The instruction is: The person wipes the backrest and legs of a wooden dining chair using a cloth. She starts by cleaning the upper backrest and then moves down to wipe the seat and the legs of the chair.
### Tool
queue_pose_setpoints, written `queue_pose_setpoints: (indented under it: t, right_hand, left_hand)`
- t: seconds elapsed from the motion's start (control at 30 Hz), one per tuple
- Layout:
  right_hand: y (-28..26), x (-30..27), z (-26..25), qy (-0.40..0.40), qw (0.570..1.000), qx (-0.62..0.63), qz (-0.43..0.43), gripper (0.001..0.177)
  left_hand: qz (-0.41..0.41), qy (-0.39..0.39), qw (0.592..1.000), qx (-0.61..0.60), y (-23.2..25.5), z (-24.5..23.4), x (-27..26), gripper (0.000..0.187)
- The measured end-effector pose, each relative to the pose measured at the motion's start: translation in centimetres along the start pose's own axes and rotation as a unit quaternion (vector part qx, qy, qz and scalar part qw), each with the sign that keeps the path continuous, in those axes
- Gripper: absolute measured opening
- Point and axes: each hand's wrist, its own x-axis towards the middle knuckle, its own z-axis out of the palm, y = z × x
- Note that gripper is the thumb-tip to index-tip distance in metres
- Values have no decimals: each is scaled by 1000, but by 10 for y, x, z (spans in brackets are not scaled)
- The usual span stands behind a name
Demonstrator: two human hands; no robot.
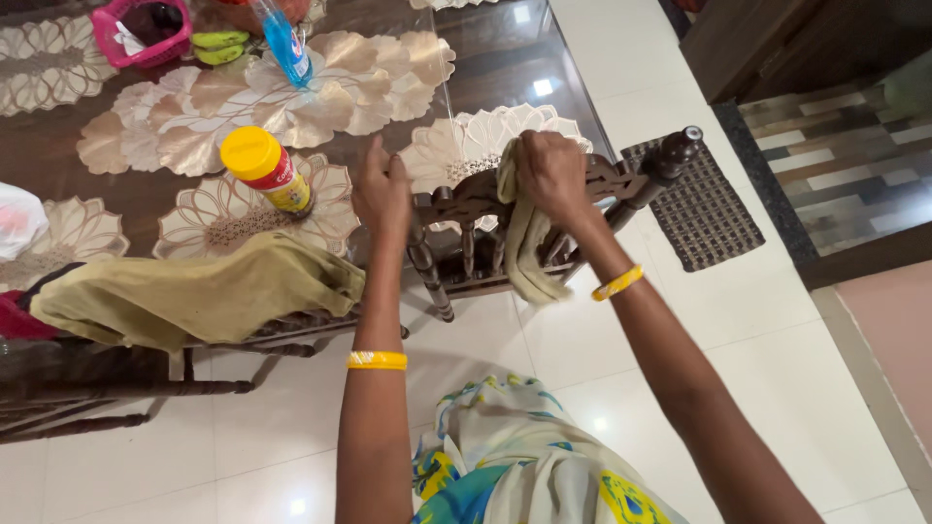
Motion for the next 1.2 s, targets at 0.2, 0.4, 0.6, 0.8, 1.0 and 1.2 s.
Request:
queue_pose_setpoints:
  t: [0.2,0.4,0.6,0.8,1.0,1.2]
  right_hand:
    - [-9,41,1,-265,960,-69,66,19]
    - [-59,-23,-9,102,986,-48,-120,31]
    - [-44,-24,0,76,984,-46,-155,36]
    - [-40,28,27,-206,977,-51,-34,14]
    - [-80,20,48,-209,973,41,-88,10]
    - [-115,-10,64,-62,983,39,-167,34]
  left_hand:
    - [40,-18,977,-209,-51,50,13,30]
    - [-23,-16,980,-195,-42,52,4,31]
    - [59,23,970,-234,-39,53,0,30]
    - [44,-12,965,-260,-36,47,0,33]
    - [92,-17,966,-240,-38,40,0,39]
    - [88,-41,964,-249,-38,36,0,43]
